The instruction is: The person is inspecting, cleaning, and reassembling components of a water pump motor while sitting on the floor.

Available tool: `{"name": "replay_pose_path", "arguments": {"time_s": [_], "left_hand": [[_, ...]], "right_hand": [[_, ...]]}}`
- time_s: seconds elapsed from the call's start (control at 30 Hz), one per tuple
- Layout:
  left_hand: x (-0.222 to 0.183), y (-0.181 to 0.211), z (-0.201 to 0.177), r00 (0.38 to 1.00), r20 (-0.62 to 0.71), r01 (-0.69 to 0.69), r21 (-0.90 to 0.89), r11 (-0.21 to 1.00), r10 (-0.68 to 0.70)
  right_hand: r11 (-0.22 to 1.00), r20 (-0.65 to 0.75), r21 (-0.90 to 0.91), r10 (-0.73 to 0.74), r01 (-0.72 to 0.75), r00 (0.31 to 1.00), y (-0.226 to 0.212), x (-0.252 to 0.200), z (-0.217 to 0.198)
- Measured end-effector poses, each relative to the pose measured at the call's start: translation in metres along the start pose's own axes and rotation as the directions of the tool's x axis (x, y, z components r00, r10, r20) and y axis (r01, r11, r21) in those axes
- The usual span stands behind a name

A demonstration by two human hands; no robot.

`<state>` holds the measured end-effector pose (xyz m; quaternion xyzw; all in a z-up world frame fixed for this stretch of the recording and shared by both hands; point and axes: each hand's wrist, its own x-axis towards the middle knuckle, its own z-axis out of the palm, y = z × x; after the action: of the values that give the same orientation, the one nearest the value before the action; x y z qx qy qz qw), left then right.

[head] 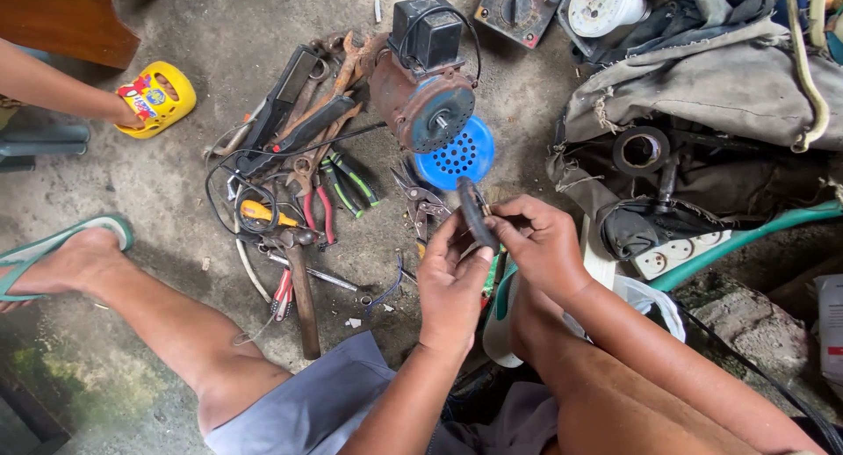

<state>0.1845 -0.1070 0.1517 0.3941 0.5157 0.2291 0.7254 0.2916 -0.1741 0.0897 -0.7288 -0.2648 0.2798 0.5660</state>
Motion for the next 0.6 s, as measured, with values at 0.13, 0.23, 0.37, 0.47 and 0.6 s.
{"name": "replay_pose_path", "arguments": {"time_s": [0.13,0.23,0.37,0.47,0.6], "left_hand": [[0.002,-0.010,-0.005,0.985,0.128,-0.138,0.183,0.973,0.115],[0.003,-0.019,-0.010,0.984,0.144,-0.138,0.227,0.964,0.107],[0.001,-0.020,-0.010,0.986,0.139,-0.125,0.232,0.965,0.094],[0.000,-0.018,-0.009,0.996,0.075,-0.068,0.191,0.979,0.054],[0.006,-0.016,-0.015,0.992,-0.119,0.052,0.154,0.987,-0.033]], "right_hand": [[0.965,-0.053,0.222,0.155,-0.140,0.986,0.003,-0.002,-0.001],[0.955,-0.059,0.254,0.173,-0.153,0.983,0.003,-0.002,-0.004],[0.957,-0.055,0.232,0.190,-0.173,0.980,0.005,-0.005,-0.002],[0.977,-0.008,0.154,0.149,-0.145,0.989,-0.006,-0.001,-0.001],[1.000,0.121,0.028,0.001,-0.004,0.993,-0.016,0.004,0.000]]}}
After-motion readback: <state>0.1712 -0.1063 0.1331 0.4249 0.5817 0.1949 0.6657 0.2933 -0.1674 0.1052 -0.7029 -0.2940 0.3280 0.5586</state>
